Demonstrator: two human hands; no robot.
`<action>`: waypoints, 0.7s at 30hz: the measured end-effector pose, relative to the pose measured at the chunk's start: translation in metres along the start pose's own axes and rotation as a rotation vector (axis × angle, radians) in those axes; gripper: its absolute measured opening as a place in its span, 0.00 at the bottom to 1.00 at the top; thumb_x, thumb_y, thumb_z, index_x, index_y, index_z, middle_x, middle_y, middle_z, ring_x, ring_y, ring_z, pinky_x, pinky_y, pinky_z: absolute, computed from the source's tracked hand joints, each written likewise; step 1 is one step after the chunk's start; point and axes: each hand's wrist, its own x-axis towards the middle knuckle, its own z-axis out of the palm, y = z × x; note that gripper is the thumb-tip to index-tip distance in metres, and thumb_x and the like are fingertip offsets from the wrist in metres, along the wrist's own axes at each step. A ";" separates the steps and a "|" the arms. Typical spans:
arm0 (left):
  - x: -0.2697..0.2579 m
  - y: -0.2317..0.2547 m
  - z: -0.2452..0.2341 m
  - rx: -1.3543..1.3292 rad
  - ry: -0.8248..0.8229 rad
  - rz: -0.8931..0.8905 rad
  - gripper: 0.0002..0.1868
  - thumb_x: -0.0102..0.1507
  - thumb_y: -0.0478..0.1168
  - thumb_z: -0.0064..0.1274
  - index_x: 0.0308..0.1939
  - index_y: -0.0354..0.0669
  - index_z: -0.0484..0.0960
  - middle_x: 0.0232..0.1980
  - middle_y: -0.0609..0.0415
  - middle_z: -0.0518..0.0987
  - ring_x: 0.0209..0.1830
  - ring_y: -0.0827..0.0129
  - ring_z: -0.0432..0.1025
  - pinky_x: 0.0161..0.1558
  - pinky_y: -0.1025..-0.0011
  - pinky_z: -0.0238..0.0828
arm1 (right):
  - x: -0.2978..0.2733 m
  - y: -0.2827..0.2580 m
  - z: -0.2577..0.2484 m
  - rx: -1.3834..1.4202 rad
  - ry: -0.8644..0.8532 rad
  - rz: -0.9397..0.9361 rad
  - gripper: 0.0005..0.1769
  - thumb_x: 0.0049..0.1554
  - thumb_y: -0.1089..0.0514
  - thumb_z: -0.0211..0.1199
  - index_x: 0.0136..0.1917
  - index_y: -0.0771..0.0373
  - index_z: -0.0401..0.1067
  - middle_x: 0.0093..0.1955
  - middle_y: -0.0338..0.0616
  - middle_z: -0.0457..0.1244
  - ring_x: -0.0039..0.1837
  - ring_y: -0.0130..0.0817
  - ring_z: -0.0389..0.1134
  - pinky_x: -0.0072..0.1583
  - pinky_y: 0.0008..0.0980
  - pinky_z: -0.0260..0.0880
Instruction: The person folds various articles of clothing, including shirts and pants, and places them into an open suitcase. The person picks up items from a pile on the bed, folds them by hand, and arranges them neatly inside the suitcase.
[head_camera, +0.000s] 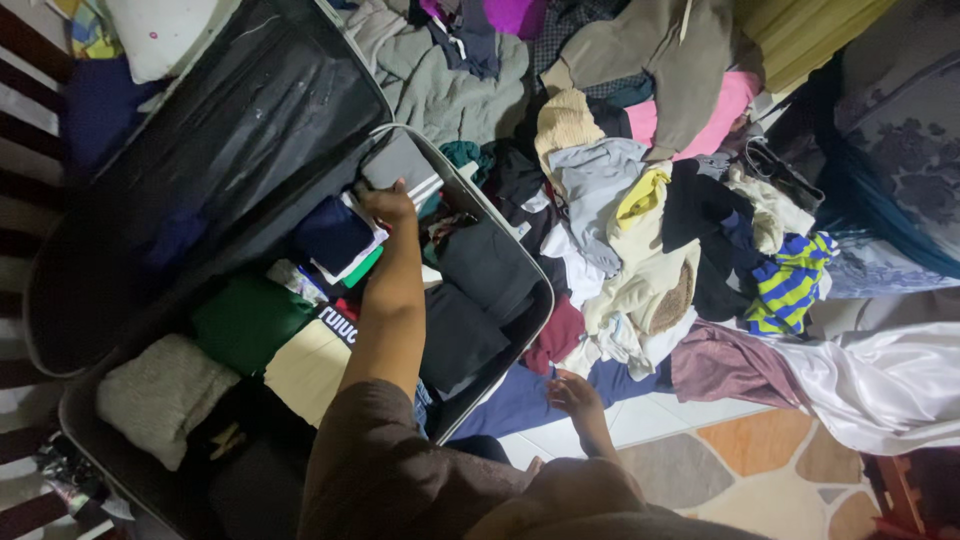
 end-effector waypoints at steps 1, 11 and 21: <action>0.001 0.009 -0.003 0.080 -0.023 0.181 0.48 0.48 0.45 0.72 0.67 0.32 0.66 0.65 0.38 0.70 0.64 0.45 0.64 0.65 0.54 0.59 | 0.005 -0.002 0.003 -0.013 -0.010 -0.005 0.17 0.63 0.60 0.56 0.65 0.62 0.69 0.55 0.49 0.70 0.54 0.39 0.73 0.56 0.37 0.73; 0.001 0.009 -0.014 0.376 -0.486 0.935 0.31 0.65 0.49 0.56 0.70 0.43 0.72 0.82 0.39 0.52 0.84 0.47 0.40 0.78 0.47 0.31 | 0.032 0.000 0.016 -0.069 -0.080 -0.044 0.19 0.62 0.57 0.58 0.65 0.62 0.68 0.54 0.48 0.68 0.54 0.39 0.73 0.55 0.37 0.73; 0.018 -0.014 0.000 0.443 -0.646 0.929 0.40 0.60 0.54 0.59 0.74 0.51 0.65 0.82 0.39 0.46 0.81 0.45 0.36 0.74 0.48 0.29 | 0.054 0.005 0.024 0.004 -0.011 0.159 0.22 0.66 0.46 0.48 0.65 0.62 0.70 0.56 0.47 0.70 0.56 0.38 0.74 0.58 0.37 0.74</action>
